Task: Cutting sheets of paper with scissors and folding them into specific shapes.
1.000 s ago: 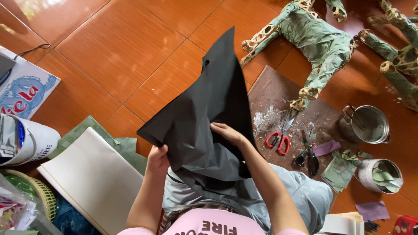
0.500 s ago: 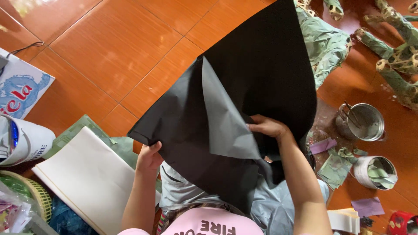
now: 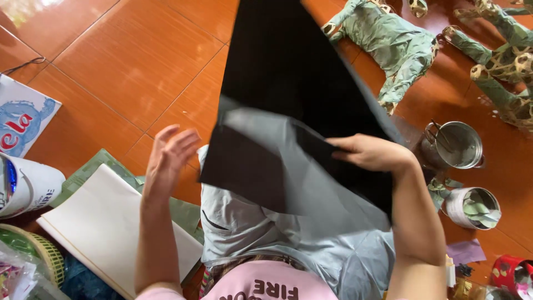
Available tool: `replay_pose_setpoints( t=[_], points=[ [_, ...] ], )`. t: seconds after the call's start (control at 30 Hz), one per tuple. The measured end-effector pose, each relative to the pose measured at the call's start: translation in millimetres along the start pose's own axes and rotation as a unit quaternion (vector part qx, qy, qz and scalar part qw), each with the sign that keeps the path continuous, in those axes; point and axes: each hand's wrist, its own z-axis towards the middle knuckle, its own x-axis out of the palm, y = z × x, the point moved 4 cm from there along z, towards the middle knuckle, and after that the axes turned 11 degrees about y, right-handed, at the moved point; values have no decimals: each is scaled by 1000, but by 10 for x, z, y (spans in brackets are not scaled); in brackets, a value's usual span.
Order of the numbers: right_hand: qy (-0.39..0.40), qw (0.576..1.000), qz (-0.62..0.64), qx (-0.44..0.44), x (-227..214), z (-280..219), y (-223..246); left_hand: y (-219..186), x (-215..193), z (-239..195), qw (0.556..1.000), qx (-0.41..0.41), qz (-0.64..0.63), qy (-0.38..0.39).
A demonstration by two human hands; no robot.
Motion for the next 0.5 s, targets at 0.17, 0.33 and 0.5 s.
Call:
replay_pose_setpoints(
  t=[0.17, 0.33, 0.5],
  points=[
    [49, 988, -72, 126, 222, -154, 497, -284, 354, 482, 980, -2, 192, 49],
    [31, 994, -63, 83, 323, -367, 399, 330, 196, 1040, 924, -57, 368, 84],
    [-103, 992, 7, 79, 300, -791, -533, 1670, -391, 1024, 965, -169, 130, 155]
  ],
)
